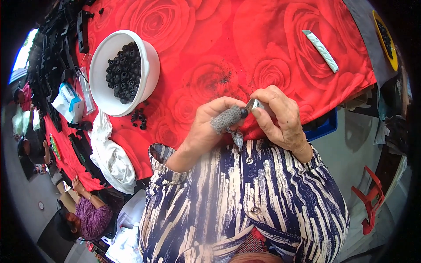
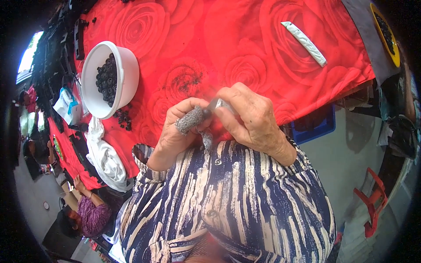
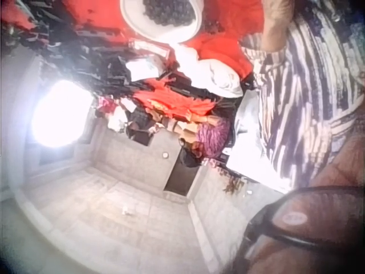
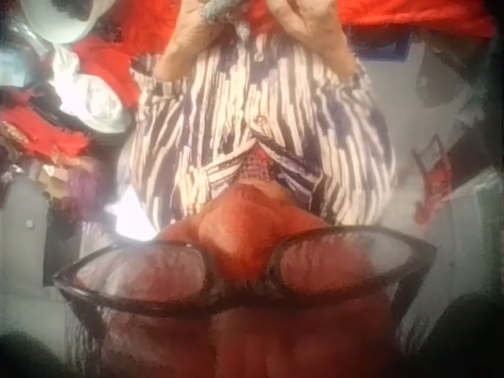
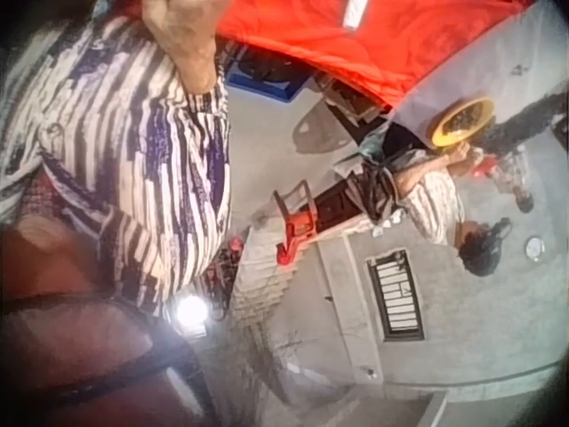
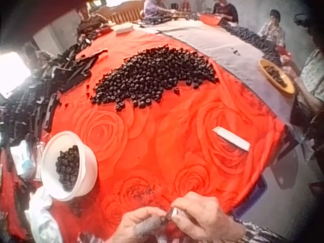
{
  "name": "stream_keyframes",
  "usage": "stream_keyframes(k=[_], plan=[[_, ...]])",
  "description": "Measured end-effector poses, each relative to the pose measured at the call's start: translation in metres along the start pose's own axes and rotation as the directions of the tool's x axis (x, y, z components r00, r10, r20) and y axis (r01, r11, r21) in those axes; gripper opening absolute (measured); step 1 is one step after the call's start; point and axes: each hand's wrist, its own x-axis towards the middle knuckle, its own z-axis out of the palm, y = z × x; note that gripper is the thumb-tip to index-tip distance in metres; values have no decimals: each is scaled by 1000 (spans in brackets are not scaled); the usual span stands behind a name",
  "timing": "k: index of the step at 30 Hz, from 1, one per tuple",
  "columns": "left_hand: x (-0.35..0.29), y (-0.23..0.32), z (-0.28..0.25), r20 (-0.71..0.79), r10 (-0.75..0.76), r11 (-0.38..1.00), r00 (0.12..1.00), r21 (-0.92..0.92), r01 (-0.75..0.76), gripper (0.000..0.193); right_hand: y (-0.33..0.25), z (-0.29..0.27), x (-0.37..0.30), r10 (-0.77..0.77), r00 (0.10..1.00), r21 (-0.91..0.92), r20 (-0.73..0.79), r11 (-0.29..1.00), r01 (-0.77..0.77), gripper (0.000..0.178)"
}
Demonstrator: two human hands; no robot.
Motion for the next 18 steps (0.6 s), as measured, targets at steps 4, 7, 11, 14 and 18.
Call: stream_keyframes(k=[4,7,11,14,18], plan=[[0,0,0,-33,-8,1000,999,24,8,23,-2,-2,2,16,999,13,41,1000,-16,17],[0,0,0,-19,-16,1000,1000,16,16,23,2,-2,2,-4,999,8,46,1000,3,18],[1,0,0,2,-19,1000,1000,1,19,23,2,-3,3,6,999,15,51,1000,-7,17],[0,3,2,10,-37,999,999,2,37,22,5,-5,3,-33,998,30,49,999,31,18],[-1,3,6,-7,-57,998,998,3,57,22,8,-8,6,-84,991,21,105,996,83,19]])
